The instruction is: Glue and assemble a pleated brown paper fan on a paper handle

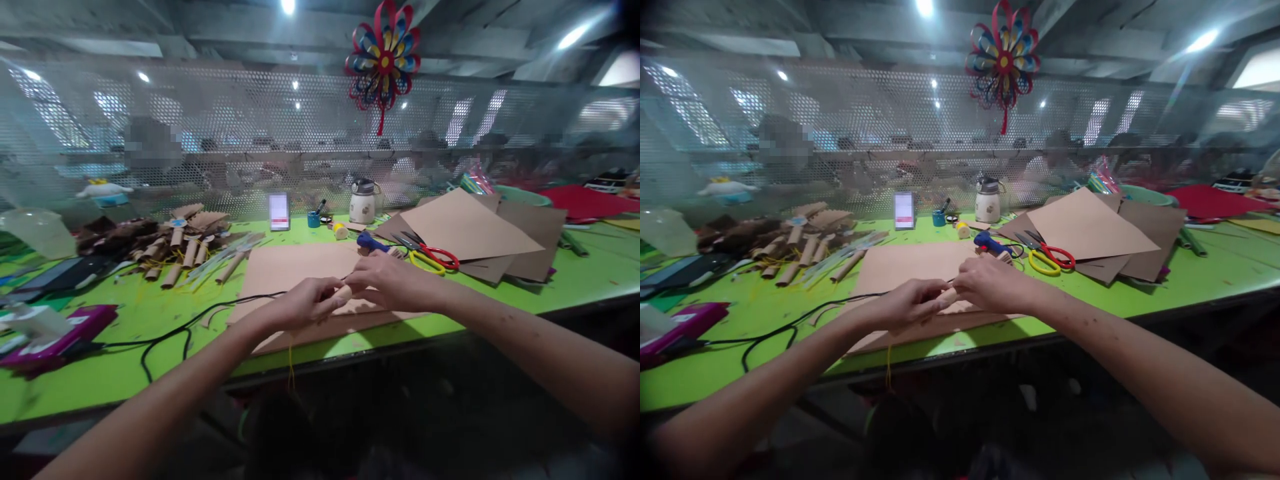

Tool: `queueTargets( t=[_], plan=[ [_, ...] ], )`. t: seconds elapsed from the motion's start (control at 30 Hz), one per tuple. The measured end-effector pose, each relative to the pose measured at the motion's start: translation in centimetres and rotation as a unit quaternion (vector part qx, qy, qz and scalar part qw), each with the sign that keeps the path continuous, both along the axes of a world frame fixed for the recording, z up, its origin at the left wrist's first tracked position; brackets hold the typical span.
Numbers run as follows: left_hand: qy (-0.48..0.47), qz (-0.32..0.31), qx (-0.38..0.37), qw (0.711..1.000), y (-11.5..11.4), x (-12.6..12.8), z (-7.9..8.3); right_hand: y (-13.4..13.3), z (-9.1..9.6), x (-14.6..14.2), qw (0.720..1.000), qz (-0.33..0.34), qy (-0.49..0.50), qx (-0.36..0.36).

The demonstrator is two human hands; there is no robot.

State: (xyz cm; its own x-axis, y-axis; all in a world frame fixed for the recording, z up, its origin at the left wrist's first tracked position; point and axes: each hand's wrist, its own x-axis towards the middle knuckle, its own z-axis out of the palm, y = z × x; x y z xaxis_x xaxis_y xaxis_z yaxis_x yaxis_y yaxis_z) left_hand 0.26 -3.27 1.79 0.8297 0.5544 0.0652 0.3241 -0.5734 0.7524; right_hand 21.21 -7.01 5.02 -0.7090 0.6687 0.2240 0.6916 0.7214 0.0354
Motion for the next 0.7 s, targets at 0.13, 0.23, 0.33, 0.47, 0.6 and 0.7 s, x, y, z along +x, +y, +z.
queueTargets(
  t=[0.13, 0.23, 0.33, 0.47, 0.6, 0.7],
  plan=[
    [0.032, -0.046, 0.046, 0.997, 0.1, 1.2, -0.7, 0.1, -1.7, 1.2, 0.997, -0.017, 0.05, -0.061],
    [0.049, -0.037, 0.091, 0.994, 0.3, 1.9, -1.3, 0.3, -2.6, 2.0, 0.991, -0.015, 0.084, -0.104],
    [0.069, -0.02, 0.1, 0.992, 0.5, 2.3, -1.6, 0.5, -3.2, 2.6, 0.987, 0.003, 0.104, -0.122],
    [0.072, -0.016, 0.145, 0.987, 1.4, 2.6, -2.0, 0.9, -3.5, 3.0, 0.982, 0.005, 0.123, -0.145],
    [0.083, 0.003, 0.114, 0.99, 2.1, 2.8, -2.6, 1.9, -4.2, 3.2, 0.969, -0.016, 0.141, -0.2],
    [0.093, 0.049, 0.076, 0.992, 2.2, 2.9, -3.1, 2.5, -4.8, 3.3, 0.965, -0.037, 0.141, -0.217]
  ],
)
